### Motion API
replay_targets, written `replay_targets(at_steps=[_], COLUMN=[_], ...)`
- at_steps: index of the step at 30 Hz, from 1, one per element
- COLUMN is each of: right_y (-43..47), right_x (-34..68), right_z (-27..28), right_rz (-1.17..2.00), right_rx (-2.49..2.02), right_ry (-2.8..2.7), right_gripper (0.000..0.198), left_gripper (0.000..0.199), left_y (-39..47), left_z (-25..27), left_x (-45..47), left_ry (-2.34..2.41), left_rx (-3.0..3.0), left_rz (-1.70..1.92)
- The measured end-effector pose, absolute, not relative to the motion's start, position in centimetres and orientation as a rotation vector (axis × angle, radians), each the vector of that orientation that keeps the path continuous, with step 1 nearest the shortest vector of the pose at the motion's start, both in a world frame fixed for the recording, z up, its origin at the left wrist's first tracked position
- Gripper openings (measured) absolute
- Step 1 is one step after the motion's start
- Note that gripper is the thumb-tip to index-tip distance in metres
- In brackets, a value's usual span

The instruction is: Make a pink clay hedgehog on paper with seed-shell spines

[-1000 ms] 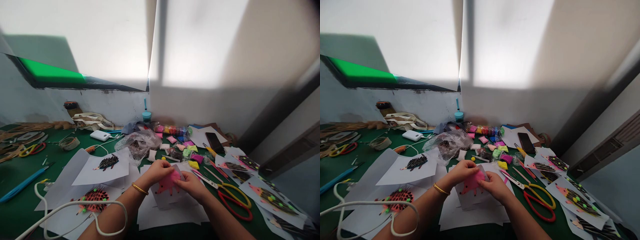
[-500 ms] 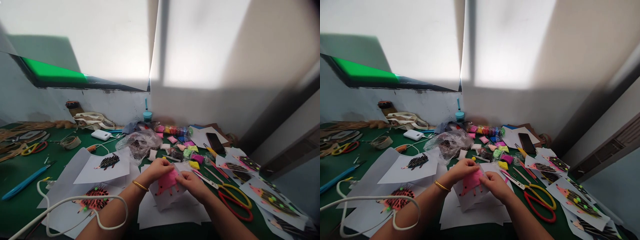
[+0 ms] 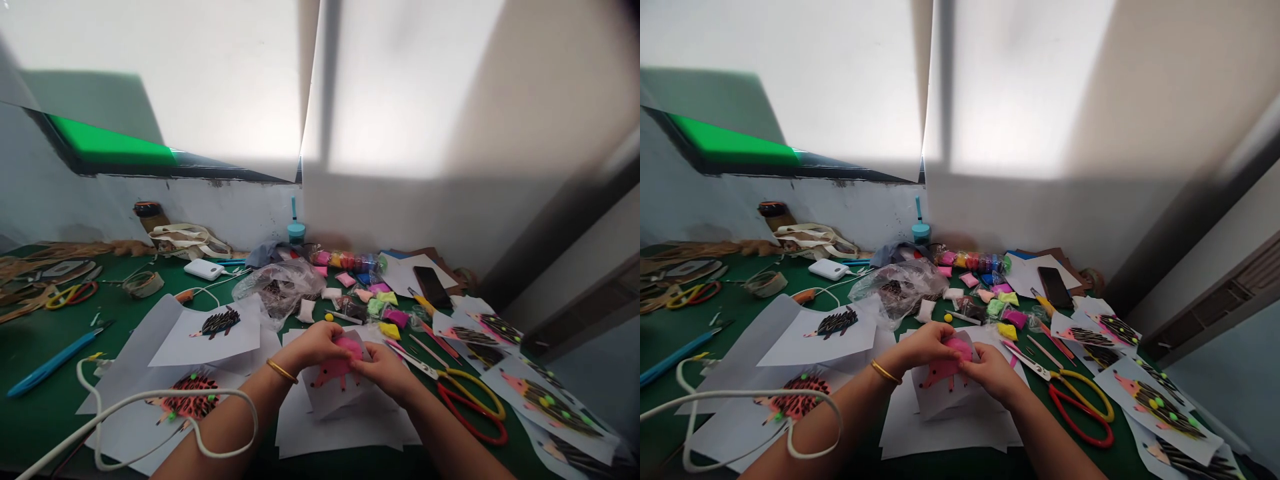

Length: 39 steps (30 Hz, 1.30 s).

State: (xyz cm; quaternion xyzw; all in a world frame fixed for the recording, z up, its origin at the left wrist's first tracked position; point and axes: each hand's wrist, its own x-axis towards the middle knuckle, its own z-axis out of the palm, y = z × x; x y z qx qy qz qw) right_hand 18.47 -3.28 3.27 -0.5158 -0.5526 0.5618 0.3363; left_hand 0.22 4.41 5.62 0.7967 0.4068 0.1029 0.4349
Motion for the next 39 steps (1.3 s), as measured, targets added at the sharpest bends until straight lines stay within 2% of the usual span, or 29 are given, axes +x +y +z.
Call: replay_targets(at_steps=[4,16,24,31,39], right_y=[-3.2,-2.9,-2.9,-3.3,-3.4], right_x=[18.4,18.7,18.3,17.9,18.0], right_z=[3.4,2.5,2.4,2.9,2.4], right_rz=[1.511,1.505,1.428,1.566,1.509], right_rx=[-1.331,-1.251,-1.306,-1.257,-1.230], right_ry=[-1.377,-1.357,-1.369,-1.348,-1.340], right_gripper=[0.046,0.043,0.048,0.052,0.043], left_gripper=[0.037,0.043,0.034,0.029,0.027], left_y=[4.5,4.8,4.8,4.7,4.7], left_z=[6.0,6.1,6.2,6.0,6.0], left_x=[0.1,-0.5,-0.4,-0.3,-0.6], left_ry=[1.002,0.982,0.985,0.959,0.998], left_rx=[1.975,1.905,1.973,2.016,2.010], left_rz=[0.290,0.289,0.298,0.270,0.241])
